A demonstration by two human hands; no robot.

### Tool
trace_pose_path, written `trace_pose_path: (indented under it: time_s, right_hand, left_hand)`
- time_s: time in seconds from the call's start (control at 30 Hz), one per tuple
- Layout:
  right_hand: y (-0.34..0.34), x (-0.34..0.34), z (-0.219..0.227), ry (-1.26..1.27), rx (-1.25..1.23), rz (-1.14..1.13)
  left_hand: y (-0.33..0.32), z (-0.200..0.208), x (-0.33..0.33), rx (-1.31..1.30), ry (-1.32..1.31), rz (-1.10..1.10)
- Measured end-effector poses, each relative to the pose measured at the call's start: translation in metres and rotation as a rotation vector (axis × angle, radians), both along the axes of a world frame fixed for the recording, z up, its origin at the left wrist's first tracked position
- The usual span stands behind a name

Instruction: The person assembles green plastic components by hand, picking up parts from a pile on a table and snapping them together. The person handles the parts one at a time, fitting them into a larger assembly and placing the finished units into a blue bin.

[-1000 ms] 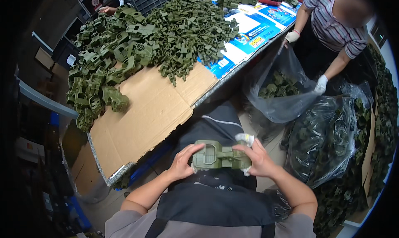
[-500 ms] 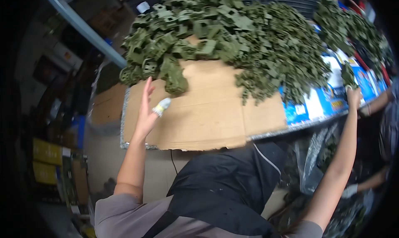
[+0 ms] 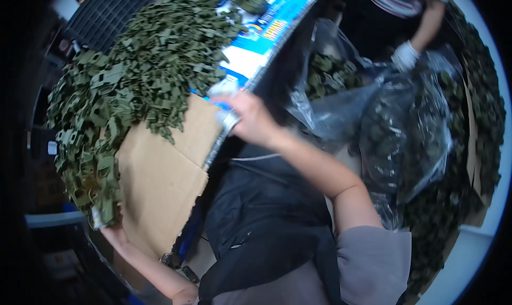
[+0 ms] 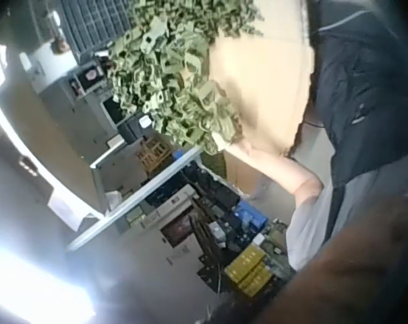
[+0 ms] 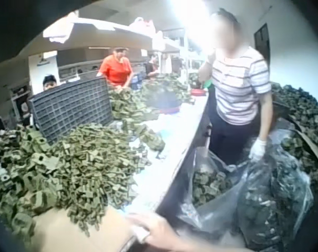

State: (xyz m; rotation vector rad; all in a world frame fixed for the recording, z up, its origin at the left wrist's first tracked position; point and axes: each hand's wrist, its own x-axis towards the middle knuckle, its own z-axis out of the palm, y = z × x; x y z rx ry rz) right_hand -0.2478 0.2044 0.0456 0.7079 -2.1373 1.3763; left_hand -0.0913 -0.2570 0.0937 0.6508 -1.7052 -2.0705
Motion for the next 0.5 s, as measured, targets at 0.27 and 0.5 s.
trace_pose_path:
  time_s: [0.27,0.5]
  right_hand:
    - [-0.103,0.101,0.050,0.093,0.032,0.687]
    - [-0.085,0.135,0.037,-0.445,0.000,0.600]
  left_hand:
    - [0.065,0.042,0.068,-0.497,0.045,-0.414]
    - [0.188,-0.004,0.068,0.045,0.252,-0.236]
